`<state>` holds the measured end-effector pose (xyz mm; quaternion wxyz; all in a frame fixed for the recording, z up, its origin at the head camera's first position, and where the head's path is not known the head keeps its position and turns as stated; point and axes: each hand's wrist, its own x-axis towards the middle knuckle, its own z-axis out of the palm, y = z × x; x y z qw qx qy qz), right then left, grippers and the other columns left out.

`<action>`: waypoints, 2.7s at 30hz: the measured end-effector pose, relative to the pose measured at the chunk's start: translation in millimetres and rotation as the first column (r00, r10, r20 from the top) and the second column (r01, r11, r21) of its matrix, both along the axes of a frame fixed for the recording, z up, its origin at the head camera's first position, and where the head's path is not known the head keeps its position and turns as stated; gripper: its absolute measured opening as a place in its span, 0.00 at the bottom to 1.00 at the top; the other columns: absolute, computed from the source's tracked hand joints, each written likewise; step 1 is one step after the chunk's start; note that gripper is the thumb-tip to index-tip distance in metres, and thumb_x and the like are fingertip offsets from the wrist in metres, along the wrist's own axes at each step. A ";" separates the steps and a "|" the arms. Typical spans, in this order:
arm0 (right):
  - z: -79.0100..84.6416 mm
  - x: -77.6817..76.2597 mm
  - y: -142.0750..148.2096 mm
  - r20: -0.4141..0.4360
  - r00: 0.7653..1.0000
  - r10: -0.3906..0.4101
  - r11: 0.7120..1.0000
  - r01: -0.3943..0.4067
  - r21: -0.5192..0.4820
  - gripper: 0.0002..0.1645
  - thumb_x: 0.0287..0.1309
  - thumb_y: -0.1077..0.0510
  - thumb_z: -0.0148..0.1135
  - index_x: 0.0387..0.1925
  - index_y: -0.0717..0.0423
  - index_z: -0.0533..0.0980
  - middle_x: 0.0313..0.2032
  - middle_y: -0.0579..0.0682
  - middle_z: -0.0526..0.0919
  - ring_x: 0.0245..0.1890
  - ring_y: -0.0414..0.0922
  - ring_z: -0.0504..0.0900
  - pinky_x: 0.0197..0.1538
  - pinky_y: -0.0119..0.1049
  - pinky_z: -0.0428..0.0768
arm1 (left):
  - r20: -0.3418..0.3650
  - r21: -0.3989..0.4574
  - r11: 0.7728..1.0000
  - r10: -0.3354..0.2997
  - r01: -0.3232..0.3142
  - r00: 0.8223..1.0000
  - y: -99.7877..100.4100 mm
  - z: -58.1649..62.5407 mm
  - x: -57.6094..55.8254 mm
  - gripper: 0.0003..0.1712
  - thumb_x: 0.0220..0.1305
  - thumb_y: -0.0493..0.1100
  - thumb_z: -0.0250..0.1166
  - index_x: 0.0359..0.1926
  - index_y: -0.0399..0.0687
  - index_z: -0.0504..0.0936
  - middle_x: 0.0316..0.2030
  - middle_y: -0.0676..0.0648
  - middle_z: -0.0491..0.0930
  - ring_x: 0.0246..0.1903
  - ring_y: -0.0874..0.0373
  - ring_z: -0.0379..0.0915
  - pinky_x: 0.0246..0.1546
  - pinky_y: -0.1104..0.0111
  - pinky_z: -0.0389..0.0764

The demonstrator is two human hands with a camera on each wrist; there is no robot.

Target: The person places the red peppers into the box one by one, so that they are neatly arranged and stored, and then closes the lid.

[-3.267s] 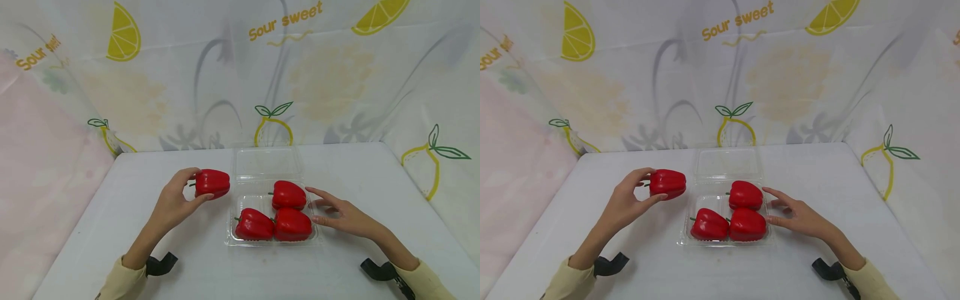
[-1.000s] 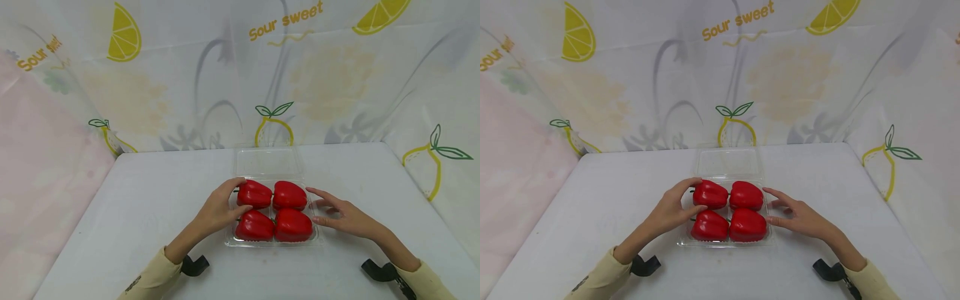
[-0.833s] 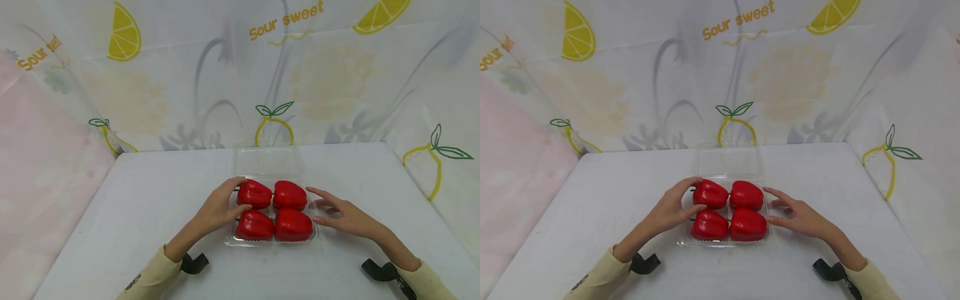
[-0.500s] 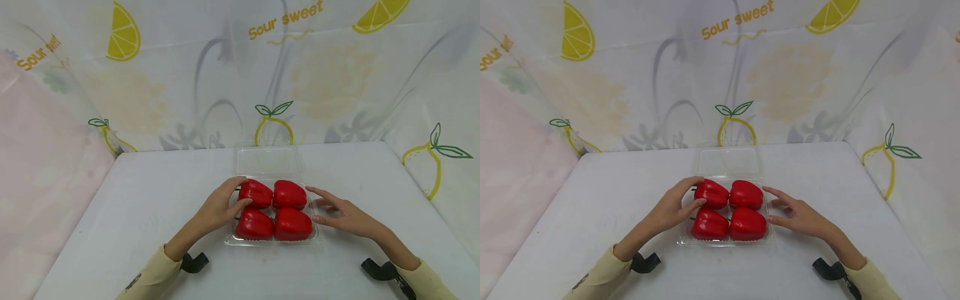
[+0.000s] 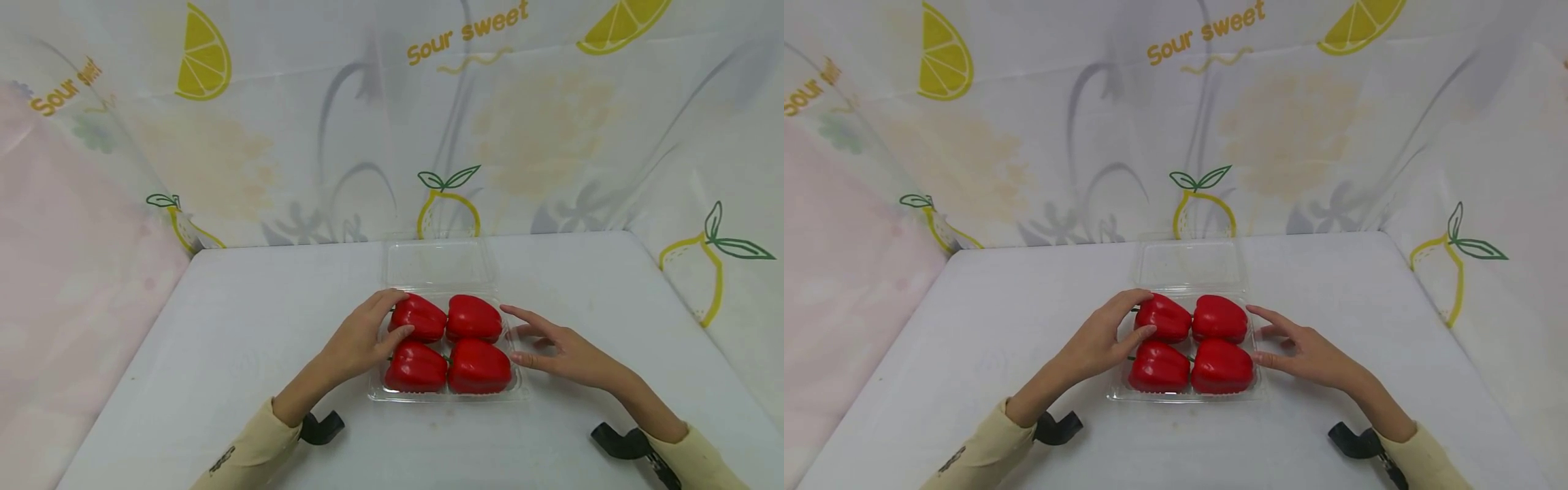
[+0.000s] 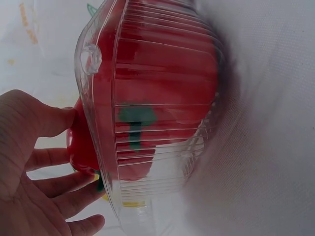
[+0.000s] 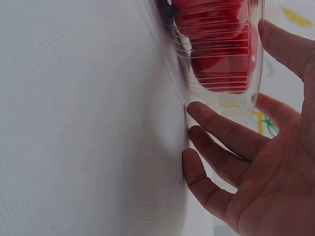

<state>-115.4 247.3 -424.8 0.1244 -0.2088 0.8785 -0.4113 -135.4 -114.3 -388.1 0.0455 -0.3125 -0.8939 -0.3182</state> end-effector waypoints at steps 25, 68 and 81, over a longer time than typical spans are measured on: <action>-1.0 0.0 -0.9 -0.016 1.000 0.006 1.000 -0.006 0.005 0.44 0.60 0.45 0.67 0.74 0.35 0.57 0.58 0.54 0.77 0.56 0.55 0.78 0.48 0.51 0.80 | 0.058 -0.066 0.998 -0.019 0.023 0.998 2.3 5.5 -5.5 0.25 0.62 0.43 0.69 0.58 0.44 0.72 0.53 0.47 0.76 0.52 0.56 0.74 0.49 0.63 0.81; 13.6 -13.5 -0.3 -0.140 0.989 0.053 0.999 -0.052 0.013 0.43 0.61 0.50 0.68 0.73 0.48 0.60 0.63 0.54 0.74 0.59 0.52 0.77 0.50 0.44 0.81 | 0.129 0.180 0.981 0.047 -0.070 0.991 -14.0 0.4 -15.4 0.19 0.67 0.43 0.65 0.57 0.45 0.78 0.54 0.47 0.78 0.54 0.45 0.74 0.51 0.50 0.79; 21.5 -44.7 -9.2 -0.133 0.990 -0.042 0.999 0.040 -0.016 0.41 0.64 0.53 0.65 0.73 0.53 0.58 0.60 0.59 0.76 0.58 0.57 0.76 0.50 0.48 0.81 | 0.331 0.184 0.927 0.255 -0.327 0.909 -22.8 -5.1 -33.7 0.30 0.68 0.45 0.64 0.66 0.40 0.69 0.60 0.37 0.74 0.52 0.43 0.78 0.46 0.53 0.82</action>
